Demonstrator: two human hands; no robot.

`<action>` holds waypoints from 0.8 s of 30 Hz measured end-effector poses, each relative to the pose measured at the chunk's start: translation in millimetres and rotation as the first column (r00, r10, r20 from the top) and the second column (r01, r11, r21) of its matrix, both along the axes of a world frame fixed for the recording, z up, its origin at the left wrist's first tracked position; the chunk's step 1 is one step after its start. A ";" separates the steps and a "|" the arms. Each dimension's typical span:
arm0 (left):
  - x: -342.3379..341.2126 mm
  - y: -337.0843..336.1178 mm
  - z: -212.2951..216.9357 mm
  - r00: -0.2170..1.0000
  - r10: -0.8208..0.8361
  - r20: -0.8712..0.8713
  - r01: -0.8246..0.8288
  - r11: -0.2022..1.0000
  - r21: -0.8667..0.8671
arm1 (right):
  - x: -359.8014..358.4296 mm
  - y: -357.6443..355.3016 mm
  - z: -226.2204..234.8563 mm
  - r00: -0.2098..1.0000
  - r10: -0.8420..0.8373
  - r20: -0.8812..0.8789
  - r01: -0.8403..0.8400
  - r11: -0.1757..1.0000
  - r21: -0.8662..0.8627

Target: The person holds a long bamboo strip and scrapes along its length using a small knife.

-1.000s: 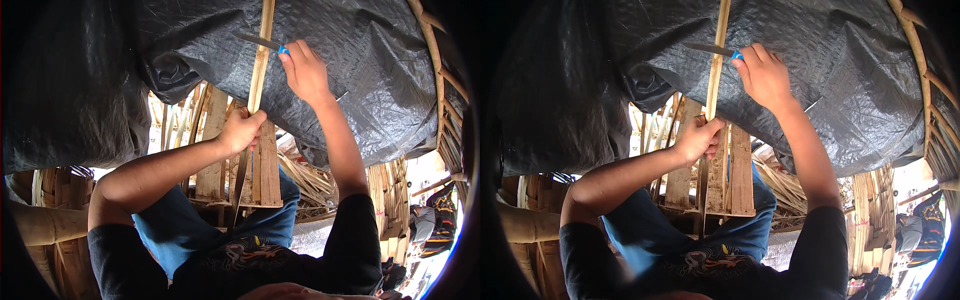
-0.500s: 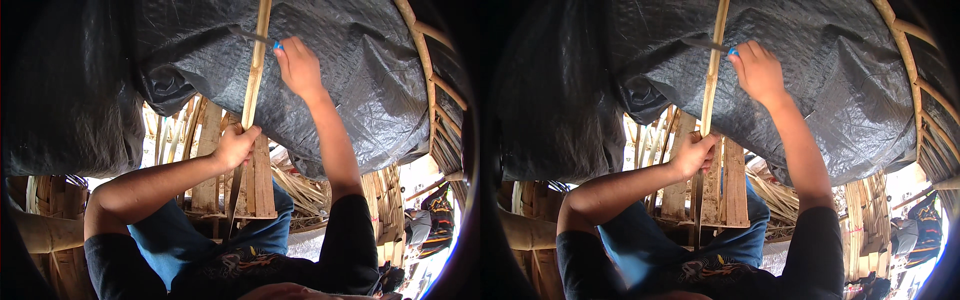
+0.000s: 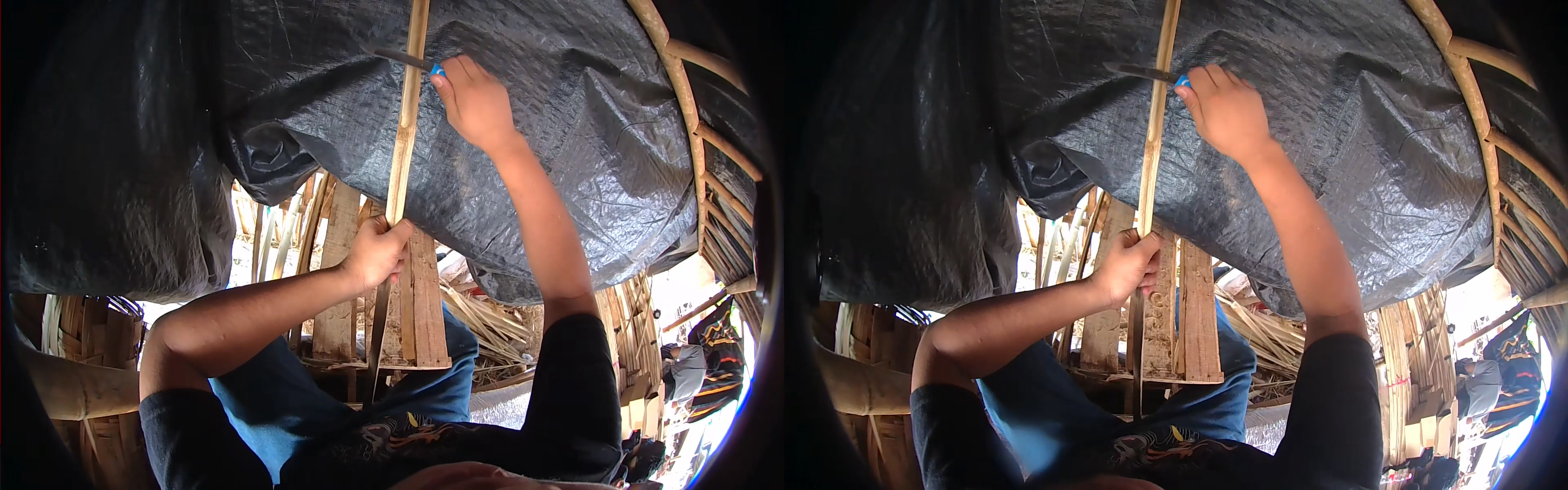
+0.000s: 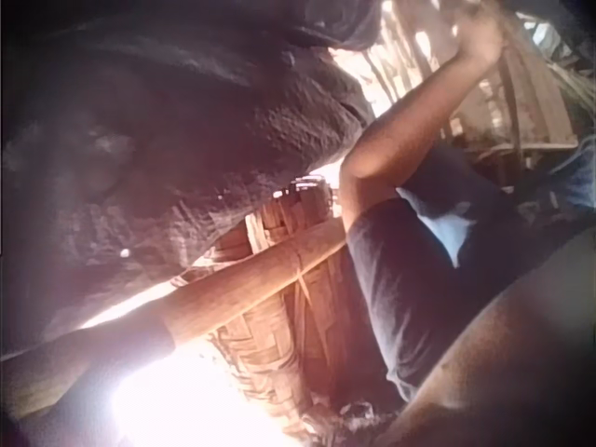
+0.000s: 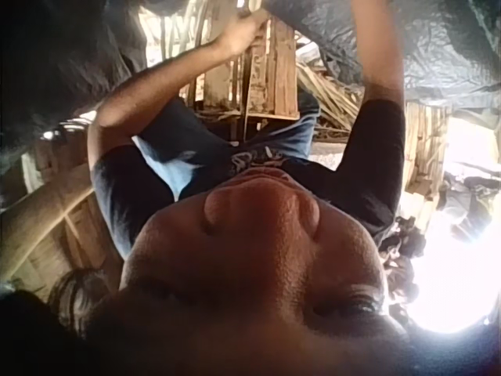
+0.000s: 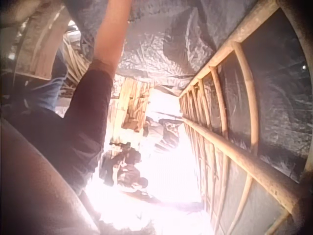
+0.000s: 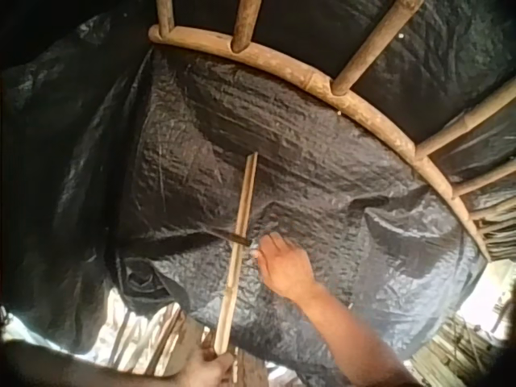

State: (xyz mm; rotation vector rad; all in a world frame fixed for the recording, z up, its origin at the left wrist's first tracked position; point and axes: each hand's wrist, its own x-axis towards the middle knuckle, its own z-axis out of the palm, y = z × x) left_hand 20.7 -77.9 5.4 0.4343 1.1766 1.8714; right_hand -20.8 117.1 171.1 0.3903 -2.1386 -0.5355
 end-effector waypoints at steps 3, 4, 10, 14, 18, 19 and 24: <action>-0.8 3.2 -5.4 0.999 -0.029 -0.017 0.029 0.999 0.039 | 3.8 1.9 4.6 1.000 -0.028 0.013 0.028 0.999 0.027; -0.6 4.5 -6.7 0.999 -0.028 -0.018 0.029 0.999 0.041 | 1.4 5.5 15.6 0.999 -0.048 -0.002 0.048 0.997 0.053; 1.1 1.0 0.2 1.000 0.008 -0.003 -0.008 1.000 -0.006 | -2.3 5.1 10.0 0.994 -0.110 0.015 0.109 0.992 0.059; 2.4 3.8 -4.3 1.000 -0.009 -0.021 0.009 1.000 0.012 | -3.3 8.3 23.3 0.985 -0.171 -0.018 0.171 0.984 0.045; 2.8 3.3 -5.9 0.999 -0.020 -0.039 0.021 0.999 0.039 | -6.5 2.1 34.2 0.975 -0.220 -0.023 0.219 0.975 -0.040; 1.8 2.1 -6.7 0.999 -0.017 -0.039 0.019 0.999 0.039 | -3.1 -3.1 24.3 0.988 -0.154 0.031 0.153 0.988 0.030; 5.1 1.2 1.0 0.998 -0.019 -0.052 0.020 1.000 0.008 | -8.2 8.9 34.7 0.997 -0.068 0.032 0.065 0.995 0.072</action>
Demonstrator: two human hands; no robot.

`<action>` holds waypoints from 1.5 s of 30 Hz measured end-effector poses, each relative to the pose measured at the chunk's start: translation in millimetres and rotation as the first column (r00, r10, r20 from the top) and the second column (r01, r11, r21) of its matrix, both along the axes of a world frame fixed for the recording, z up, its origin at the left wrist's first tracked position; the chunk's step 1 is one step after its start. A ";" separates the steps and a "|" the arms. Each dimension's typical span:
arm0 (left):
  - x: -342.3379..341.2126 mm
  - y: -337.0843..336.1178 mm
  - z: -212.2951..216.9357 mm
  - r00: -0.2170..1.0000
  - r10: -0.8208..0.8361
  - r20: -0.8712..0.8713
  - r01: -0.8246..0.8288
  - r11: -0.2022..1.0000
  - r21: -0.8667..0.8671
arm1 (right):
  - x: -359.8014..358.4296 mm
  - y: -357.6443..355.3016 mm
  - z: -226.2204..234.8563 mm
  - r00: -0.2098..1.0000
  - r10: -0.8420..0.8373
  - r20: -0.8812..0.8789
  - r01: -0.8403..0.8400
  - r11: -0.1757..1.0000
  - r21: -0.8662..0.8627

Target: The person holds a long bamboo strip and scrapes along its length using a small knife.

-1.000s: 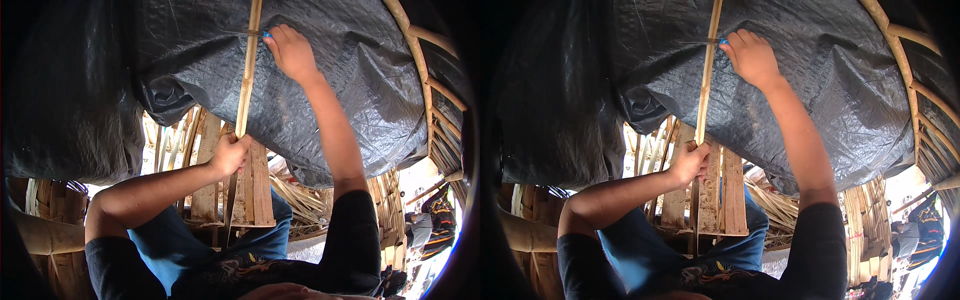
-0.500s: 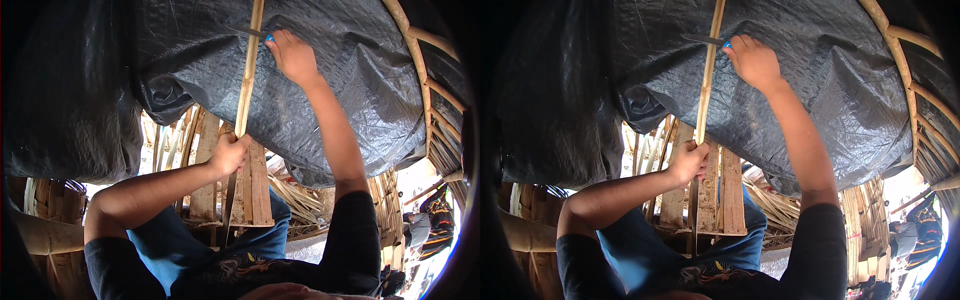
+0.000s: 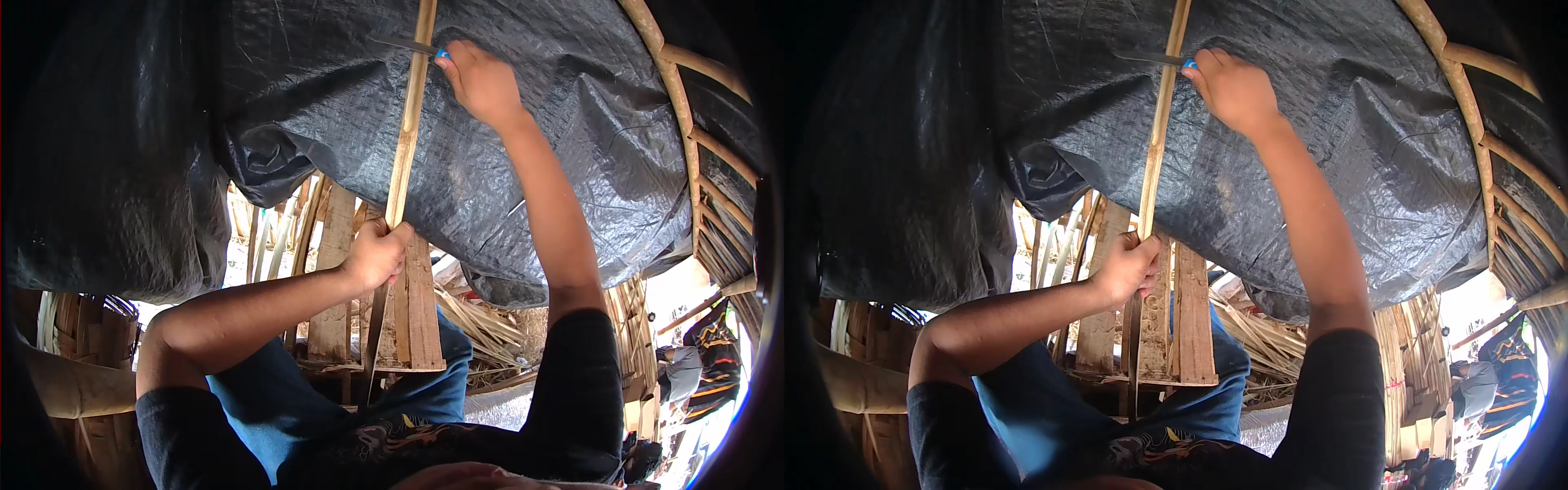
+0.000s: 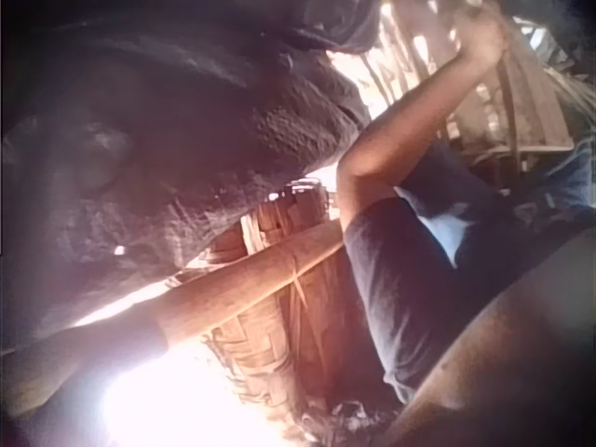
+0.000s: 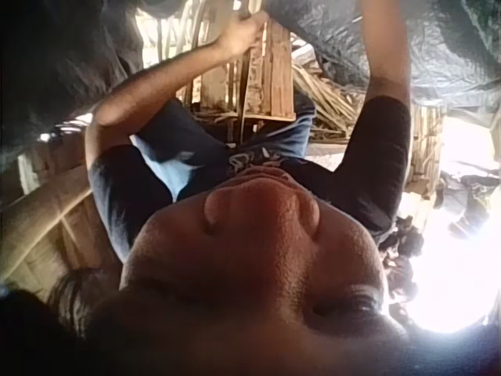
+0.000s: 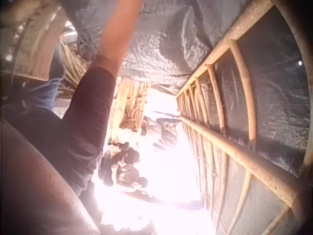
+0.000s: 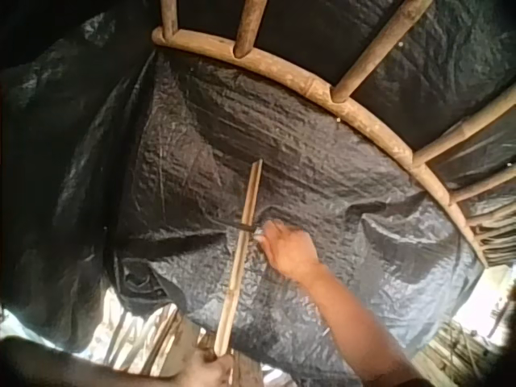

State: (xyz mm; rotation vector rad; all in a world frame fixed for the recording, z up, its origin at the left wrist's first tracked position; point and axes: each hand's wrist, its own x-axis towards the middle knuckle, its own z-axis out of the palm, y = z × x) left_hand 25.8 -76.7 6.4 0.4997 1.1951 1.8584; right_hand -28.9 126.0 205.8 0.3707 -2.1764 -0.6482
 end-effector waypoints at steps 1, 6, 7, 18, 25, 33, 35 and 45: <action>-2.0 1.3 -1.8 1.000 -0.003 0.001 0.003 1.000 0.001 | -2.5 1.2 -0.7 1.000 -0.003 0.001 0.003 1.000 0.001; -7.8 0.7 -9.1 0.998 -0.021 0.057 0.017 0.997 0.069 | -1.2 -10.2 -18.0 0.999 -0.027 -0.025 0.026 0.999 -0.040; -10.0 0.7 -8.9 0.998 -0.018 0.056 0.014 0.997 0.072 | -3.1 -7.9 -19.5 0.999 -0.023 -0.027 0.022 0.999 -0.038; -4.1 -0.2 -3.0 1.000 0.022 0.006 -0.022 1.000 0.002 | -11.2 1.3 2.1 0.995 -0.084 0.061 0.083 0.996 0.012; -10.1 0.6 -5.6 0.998 0.059 -0.023 -0.060 0.998 -0.021 | -26.6 14.3 -8.7 0.999 -0.028 0.034 0.025 0.997 0.072; -12.0 9.7 -7.8 0.994 0.104 0.034 -0.103 0.994 -0.044 | -35.3 28.6 -12.6 1.000 0.003 0.001 -0.003 0.995 0.096; -14.7 10.0 -7.7 0.993 0.104 0.049 -0.102 0.994 -0.044 | -37.0 28.6 -16.1 0.998 -0.051 0.040 0.048 0.997 0.059; -2.7 13.6 -5.2 1.000 0.009 0.029 -0.010 0.999 0.041 | -40.6 72.8 -21.4 0.961 -0.267 0.066 0.275 0.939 -0.207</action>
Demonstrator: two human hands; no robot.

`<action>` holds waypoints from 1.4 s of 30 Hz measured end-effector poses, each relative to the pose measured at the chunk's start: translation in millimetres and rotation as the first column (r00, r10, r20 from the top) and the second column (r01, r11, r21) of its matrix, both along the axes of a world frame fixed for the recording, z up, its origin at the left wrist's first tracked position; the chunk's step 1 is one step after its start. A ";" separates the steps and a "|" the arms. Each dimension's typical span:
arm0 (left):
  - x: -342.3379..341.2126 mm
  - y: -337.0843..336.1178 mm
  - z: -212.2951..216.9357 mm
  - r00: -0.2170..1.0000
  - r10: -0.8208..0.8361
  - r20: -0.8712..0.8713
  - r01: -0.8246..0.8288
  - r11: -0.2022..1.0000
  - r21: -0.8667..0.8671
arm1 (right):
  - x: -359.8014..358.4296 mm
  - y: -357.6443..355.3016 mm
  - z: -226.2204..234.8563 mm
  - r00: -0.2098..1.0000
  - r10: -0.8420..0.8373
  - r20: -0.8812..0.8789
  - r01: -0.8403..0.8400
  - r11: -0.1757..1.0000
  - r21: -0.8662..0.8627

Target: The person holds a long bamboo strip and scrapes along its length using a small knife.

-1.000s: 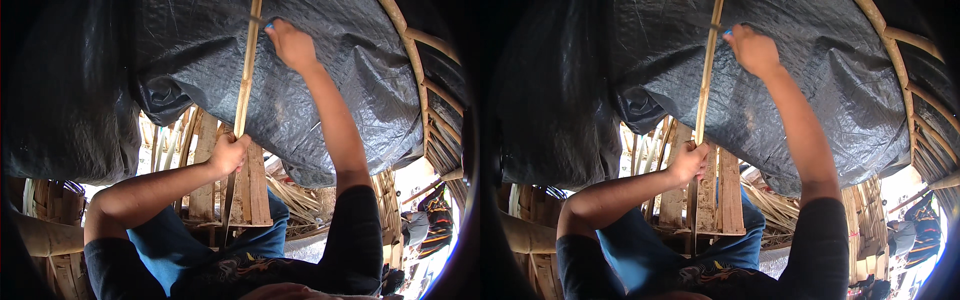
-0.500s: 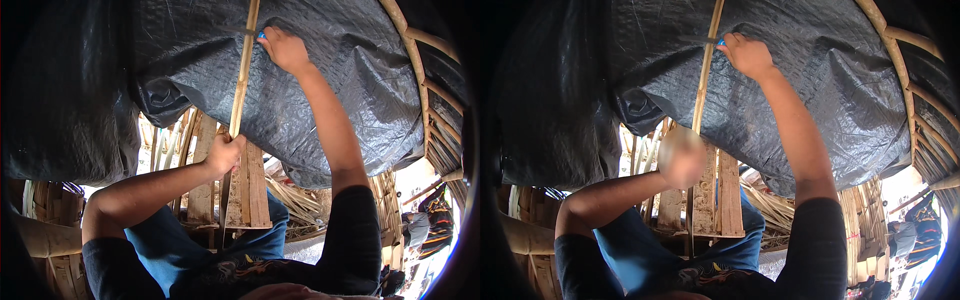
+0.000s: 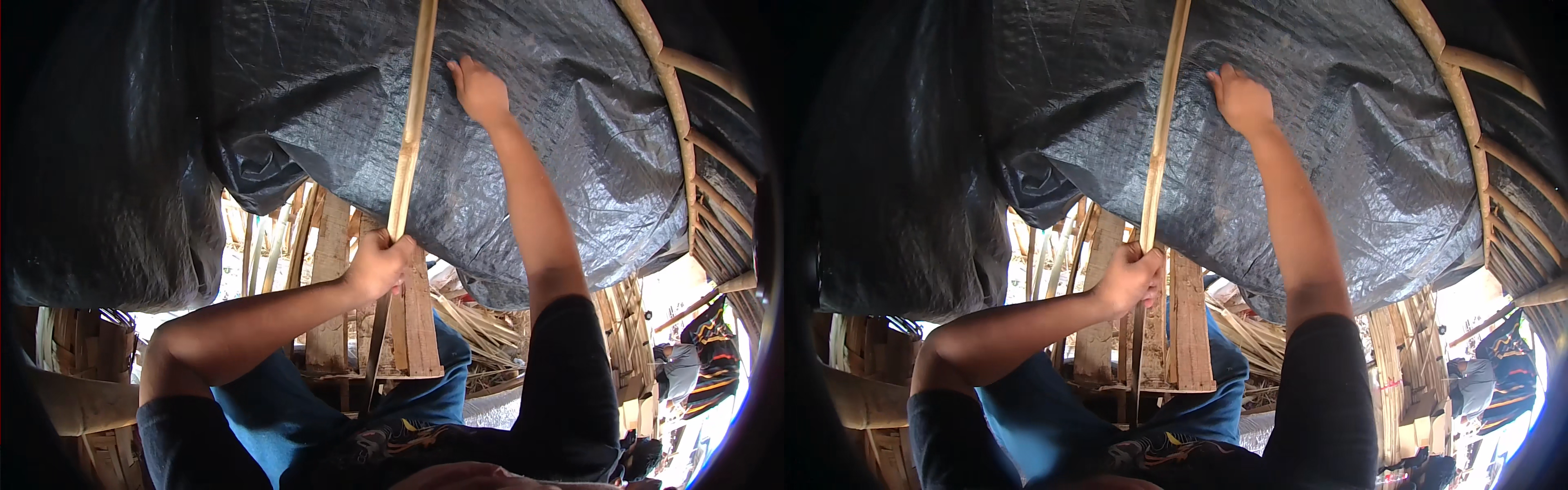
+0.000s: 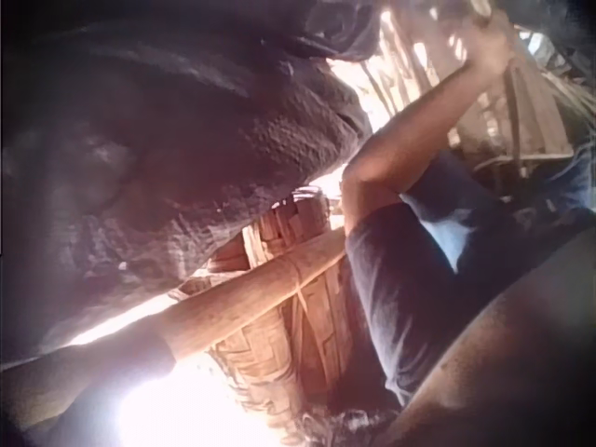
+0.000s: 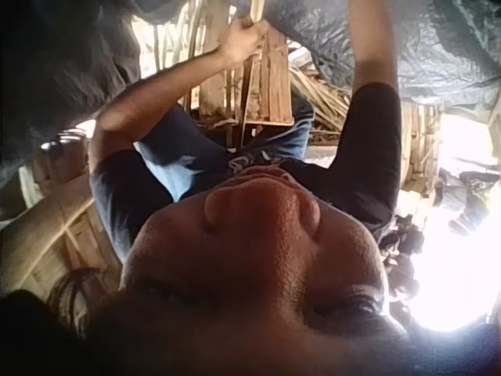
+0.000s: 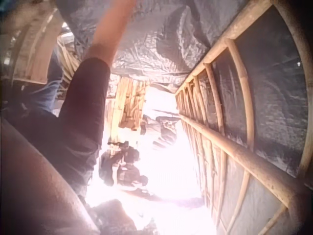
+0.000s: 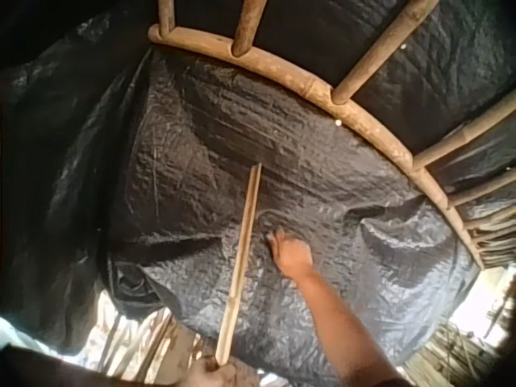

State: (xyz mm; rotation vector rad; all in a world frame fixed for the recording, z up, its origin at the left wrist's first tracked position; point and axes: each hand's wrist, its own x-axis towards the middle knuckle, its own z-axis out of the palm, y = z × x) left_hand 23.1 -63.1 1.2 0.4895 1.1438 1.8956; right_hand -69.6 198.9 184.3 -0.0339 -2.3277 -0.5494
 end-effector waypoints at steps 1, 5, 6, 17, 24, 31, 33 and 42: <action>-3.8 -0.4 -6.7 1.000 -0.015 -0.018 0.014 1.000 -0.026 | -0.2 2.9 -6.2 0.998 -0.025 -0.052 0.021 0.996 -0.091; -8.6 4.1 -4.9 0.994 -0.061 -0.096 0.060 0.998 -0.016 | 10.2 2.7 -4.7 0.958 0.127 -0.255 -0.202 0.935 -0.292; -11.1 4.8 -8.9 0.994 -0.057 -0.090 0.056 0.998 -0.015 | 11.3 -4.0 -0.4 0.929 0.188 -0.319 -0.303 0.882 -0.362; -7.0 4.3 10.9 0.999 0.035 0.009 -0.035 0.999 0.027 | -1.2 -24.9 58.6 0.993 0.098 -0.064 -0.095 0.995 0.040; -3.1 -4.0 15.5 0.999 0.035 0.026 -0.036 0.999 0.031 | 2.1 -55.4 69.6 0.981 0.183 0.063 -0.191 0.971 0.146; 0.5 -6.8 16.2 1.000 0.006 -0.030 -0.004 0.999 0.050 | -2.8 -60.8 92.9 0.991 0.129 -0.017 -0.125 0.979 0.162; 3.2 -10.7 19.7 0.999 0.008 -0.032 -0.006 0.998 0.061 | 6.3 -67.2 91.2 0.989 0.144 0.019 -0.144 0.961 0.235; 2.2 -18.8 19.9 0.998 -0.061 -0.031 0.064 0.992 0.110 | 16.2 -65.1 124.0 0.989 0.140 0.048 -0.148 0.943 0.298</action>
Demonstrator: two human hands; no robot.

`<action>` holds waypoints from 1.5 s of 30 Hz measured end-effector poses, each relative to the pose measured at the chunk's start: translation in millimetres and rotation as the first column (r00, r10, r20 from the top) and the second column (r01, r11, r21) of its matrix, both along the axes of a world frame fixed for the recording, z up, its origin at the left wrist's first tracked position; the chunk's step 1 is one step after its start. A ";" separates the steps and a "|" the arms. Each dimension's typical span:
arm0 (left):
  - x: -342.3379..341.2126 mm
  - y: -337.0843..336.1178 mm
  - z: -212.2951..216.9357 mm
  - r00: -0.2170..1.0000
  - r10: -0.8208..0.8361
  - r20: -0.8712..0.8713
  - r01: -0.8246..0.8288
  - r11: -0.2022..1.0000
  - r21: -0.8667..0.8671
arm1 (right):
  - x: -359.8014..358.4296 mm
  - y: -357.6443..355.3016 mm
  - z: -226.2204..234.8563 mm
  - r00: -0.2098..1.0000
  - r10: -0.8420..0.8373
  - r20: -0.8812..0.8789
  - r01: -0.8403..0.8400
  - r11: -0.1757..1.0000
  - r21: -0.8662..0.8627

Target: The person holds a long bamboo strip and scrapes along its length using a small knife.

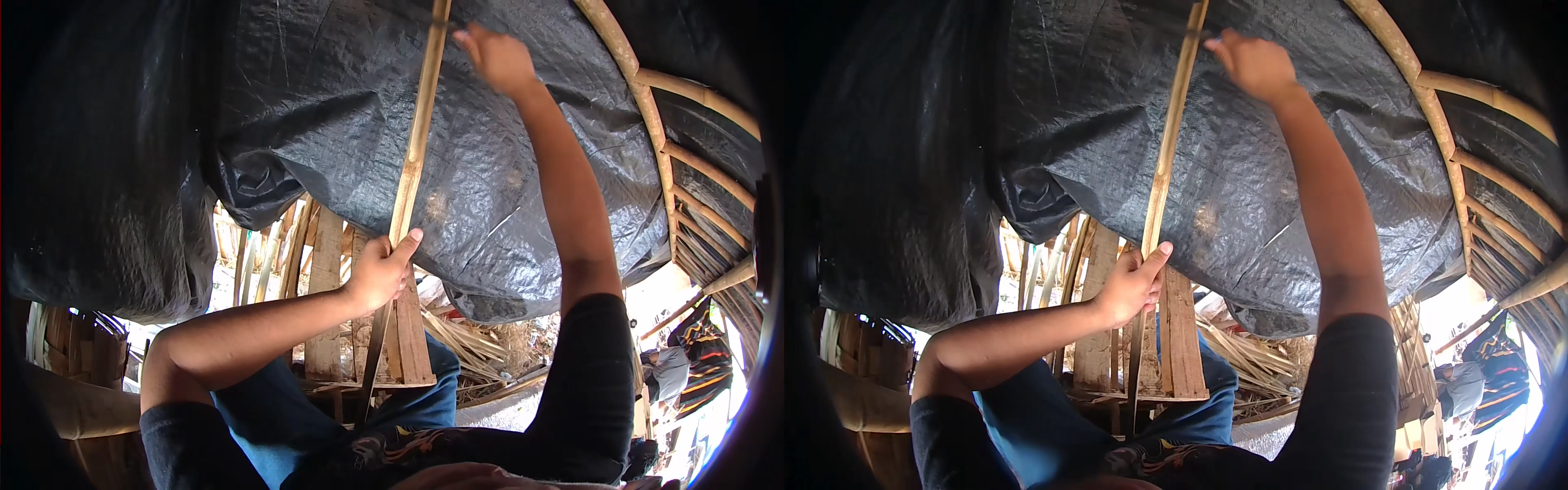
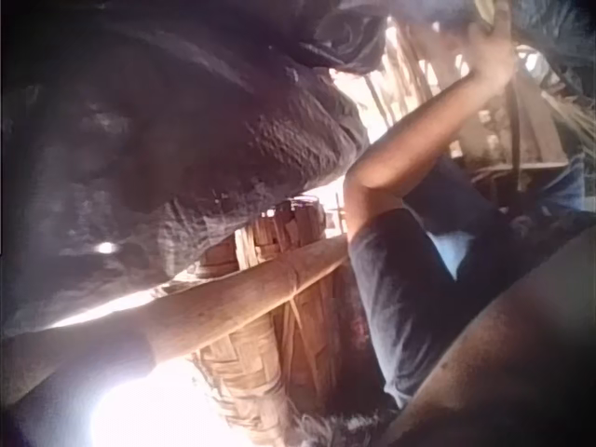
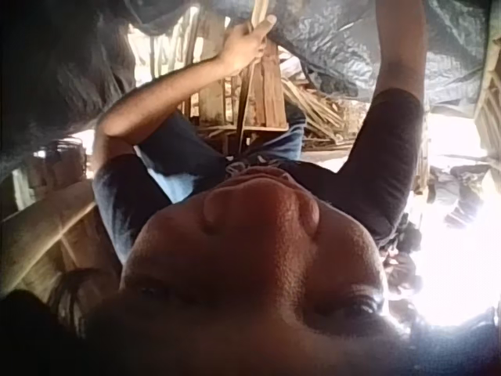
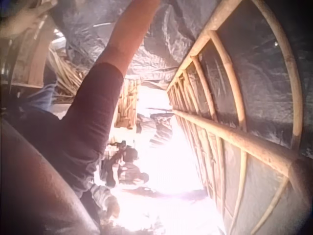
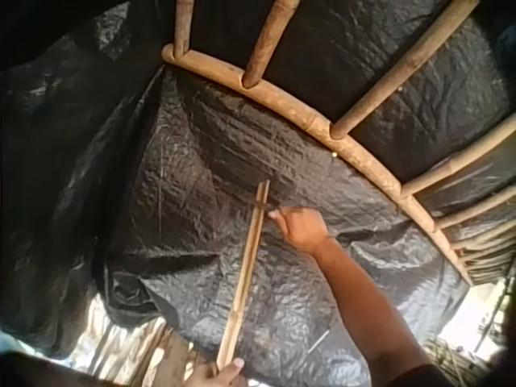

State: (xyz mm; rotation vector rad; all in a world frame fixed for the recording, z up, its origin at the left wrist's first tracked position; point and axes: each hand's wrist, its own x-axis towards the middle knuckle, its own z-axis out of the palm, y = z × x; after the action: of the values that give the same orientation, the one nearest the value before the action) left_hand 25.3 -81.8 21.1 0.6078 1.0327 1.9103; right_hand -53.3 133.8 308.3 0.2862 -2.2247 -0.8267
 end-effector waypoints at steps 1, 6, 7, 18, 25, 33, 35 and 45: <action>2.6 1.3 2.6 1.000 0.004 -0.013 -0.004 1.000 0.007 | -0.9 7.0 13.2 0.994 -0.090 -0.067 0.085 0.993 -0.081; 5.3 -8.1 6.8 1.000 0.014 0.006 -0.014 1.000 0.021 | -1.5 -12.7 0.4 0.985 -0.126 -0.114 0.120 0.991 -0.064; 3.4 -8.1 5.7 1.000 -0.007 0.012 0.006 0.999 0.036 | -4.0 -9.7 -0.5 0.986 -0.116 -0.118 0.109 0.992 -0.067; 4.7 -1.0 8.3 1.000 0.023 0.004 -0.023 0.999 -0.034 | -0.2 6.8 -8.0 0.937 -0.291 -0.191 0.235 0.934 -0.267; 10.0 -0.3 10.8 0.998 -0.047 -0.038 0.048 0.998 0.032 | -0.3 22.9 30.3 0.937 -0.291 -0.192 0.246 0.942 -0.229; -1.6 -4.3 0.4 0.999 0.032 -0.032 -0.031 0.999 0.032 | 29.5 20.3 -31.4 0.942 -0.303 -0.146 0.214 0.874 -0.436; -3.0 -7.3 -0.4 0.997 0.076 -0.033 -0.074 0.996 0.050 | 50.9 13.7 -63.3 0.964 -0.219 -0.149 0.119 0.860 -0.497; -16.9 -25.2 -9.9 0.958 0.087 -0.273 -0.074 0.996 0.057 | 197.5 -23.8 -257.3 0.992 -0.121 0.045 0.105 0.559 -0.823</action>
State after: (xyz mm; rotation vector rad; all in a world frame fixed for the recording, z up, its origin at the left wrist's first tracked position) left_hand 8.4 -107.1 11.1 0.8900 1.2064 1.9617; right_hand 144.2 110.0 51.0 -0.3365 -2.3641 0.2432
